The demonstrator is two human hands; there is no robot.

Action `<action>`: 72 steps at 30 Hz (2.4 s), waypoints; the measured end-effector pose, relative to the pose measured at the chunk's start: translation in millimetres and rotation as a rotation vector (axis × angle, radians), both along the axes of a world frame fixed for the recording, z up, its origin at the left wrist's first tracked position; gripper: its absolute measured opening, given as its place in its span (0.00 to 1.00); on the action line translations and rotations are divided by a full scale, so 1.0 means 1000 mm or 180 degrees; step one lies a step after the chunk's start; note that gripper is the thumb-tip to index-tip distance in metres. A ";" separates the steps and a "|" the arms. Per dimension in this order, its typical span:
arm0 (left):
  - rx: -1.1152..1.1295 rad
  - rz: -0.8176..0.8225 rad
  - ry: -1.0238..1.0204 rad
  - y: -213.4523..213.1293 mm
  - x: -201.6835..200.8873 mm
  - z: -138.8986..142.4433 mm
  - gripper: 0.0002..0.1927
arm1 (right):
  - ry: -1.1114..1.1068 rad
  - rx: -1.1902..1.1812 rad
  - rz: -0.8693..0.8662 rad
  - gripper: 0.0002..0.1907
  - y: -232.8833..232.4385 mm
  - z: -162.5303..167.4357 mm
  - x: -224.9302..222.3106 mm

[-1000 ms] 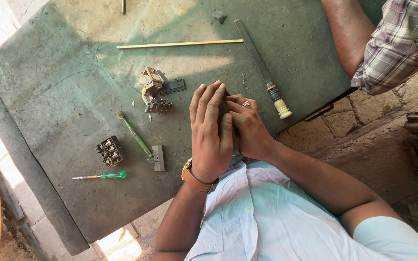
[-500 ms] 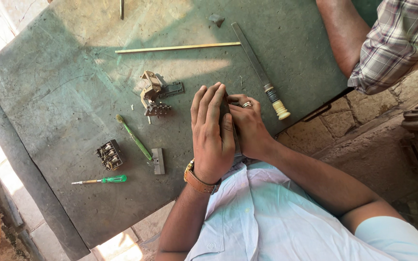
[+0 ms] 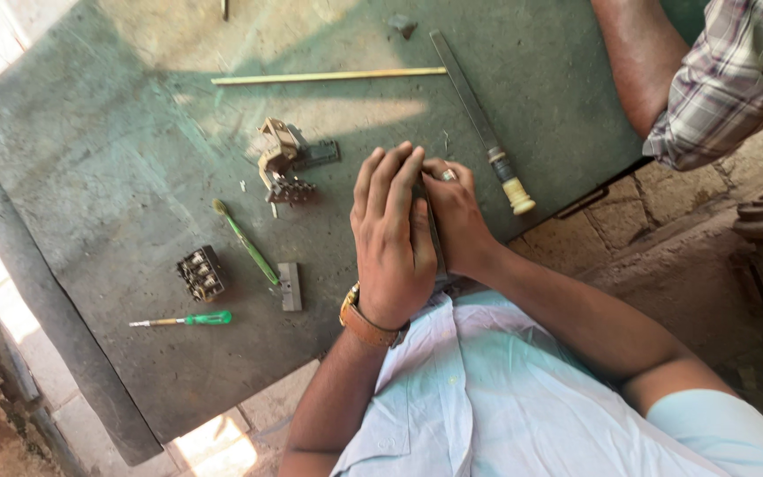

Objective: The person handles a rectangular metal electrical component, repeatedly opening and closing its internal contacts with fingers. They rotate the component, inspect it, and use a flat metal file to scrape or smooth internal parts. A second person works nearby with pliers on a separate item.

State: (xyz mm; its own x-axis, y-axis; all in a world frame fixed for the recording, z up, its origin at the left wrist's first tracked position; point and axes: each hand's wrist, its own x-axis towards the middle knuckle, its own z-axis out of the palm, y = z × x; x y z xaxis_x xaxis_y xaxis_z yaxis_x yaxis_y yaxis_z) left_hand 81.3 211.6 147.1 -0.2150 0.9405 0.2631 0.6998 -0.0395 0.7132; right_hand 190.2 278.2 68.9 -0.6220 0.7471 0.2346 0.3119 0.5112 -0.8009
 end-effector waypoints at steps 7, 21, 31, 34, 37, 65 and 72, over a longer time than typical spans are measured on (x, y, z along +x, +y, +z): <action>0.0003 0.0008 0.0053 0.002 0.001 0.000 0.23 | 0.0025 -0.0041 -0.0025 0.17 -0.001 0.000 0.001; -0.0021 0.0062 0.0111 0.000 -0.001 0.001 0.23 | 0.0209 0.0143 0.0103 0.20 0.000 -0.006 0.000; 0.0029 0.0153 0.0235 0.002 0.003 0.005 0.24 | 0.0189 0.0120 0.0067 0.19 0.000 0.002 -0.001; 0.0051 0.0174 0.0294 0.001 0.005 0.005 0.25 | 0.0095 0.0218 0.0037 0.18 -0.001 0.002 0.000; 0.0023 0.0340 0.0309 -0.001 0.008 0.005 0.23 | 0.0144 0.0521 0.0062 0.18 -0.001 -0.001 0.001; 0.0032 0.0345 0.0349 -0.001 0.008 0.001 0.24 | 0.0466 0.0087 0.0017 0.10 -0.002 -0.005 -0.003; 0.0005 0.0346 0.0337 -0.001 0.008 0.000 0.24 | 0.0632 0.0381 0.0041 0.13 -0.002 -0.002 -0.003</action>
State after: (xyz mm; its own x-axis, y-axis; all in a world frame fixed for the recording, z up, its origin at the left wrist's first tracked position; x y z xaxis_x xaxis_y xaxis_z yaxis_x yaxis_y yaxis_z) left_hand 89.2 211.0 147.1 -0.2866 0.9128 0.2911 0.7714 0.0397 0.6351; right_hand 187.1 276.5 66.8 -0.5640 0.6989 0.4399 0.1471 0.6092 -0.7793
